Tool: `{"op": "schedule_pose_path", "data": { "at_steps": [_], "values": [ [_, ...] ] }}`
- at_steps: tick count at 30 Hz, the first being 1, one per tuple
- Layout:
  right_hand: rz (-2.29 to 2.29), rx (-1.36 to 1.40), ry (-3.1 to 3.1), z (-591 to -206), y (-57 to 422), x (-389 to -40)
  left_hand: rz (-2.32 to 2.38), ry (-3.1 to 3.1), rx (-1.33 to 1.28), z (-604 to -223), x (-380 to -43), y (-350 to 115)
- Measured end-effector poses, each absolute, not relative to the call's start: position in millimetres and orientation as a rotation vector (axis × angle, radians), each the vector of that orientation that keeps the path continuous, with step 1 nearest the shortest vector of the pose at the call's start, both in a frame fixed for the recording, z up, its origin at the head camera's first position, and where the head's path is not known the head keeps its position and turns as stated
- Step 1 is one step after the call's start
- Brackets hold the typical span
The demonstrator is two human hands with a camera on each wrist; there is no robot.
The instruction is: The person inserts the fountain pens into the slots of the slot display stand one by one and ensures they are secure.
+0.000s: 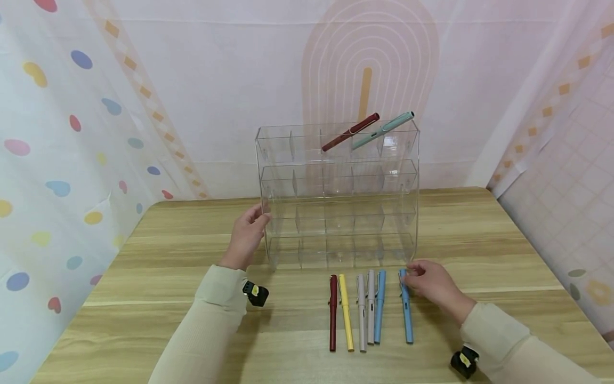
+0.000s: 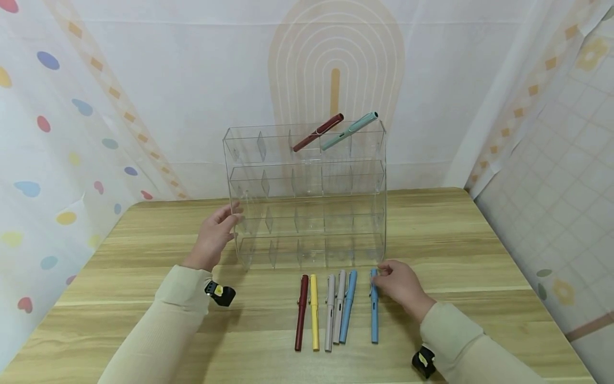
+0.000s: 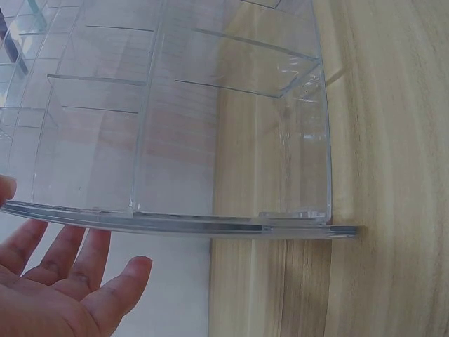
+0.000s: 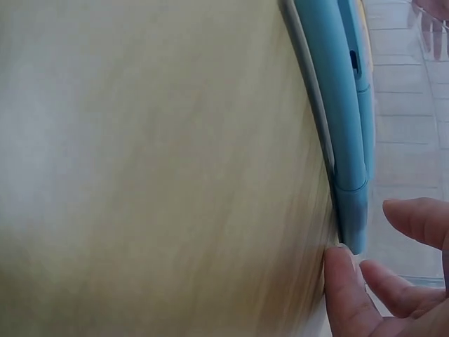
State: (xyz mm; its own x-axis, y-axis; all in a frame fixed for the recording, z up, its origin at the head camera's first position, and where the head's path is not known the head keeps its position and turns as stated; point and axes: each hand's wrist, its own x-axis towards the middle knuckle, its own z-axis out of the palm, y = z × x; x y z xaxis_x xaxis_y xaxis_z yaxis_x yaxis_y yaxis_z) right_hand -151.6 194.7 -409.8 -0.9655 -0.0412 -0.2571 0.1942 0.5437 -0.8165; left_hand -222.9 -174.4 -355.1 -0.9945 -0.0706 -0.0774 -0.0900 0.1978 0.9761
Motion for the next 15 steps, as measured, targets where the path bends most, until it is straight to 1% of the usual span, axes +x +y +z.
{"op": "schedule_pose_path", "data": {
  "at_steps": [15],
  "values": [
    [-1.086, -0.026, 2.724, -406.2, 186.8, -156.6, 1.977, 2.412, -0.146, -355.3, -224.1, -174.4]
  ]
}}
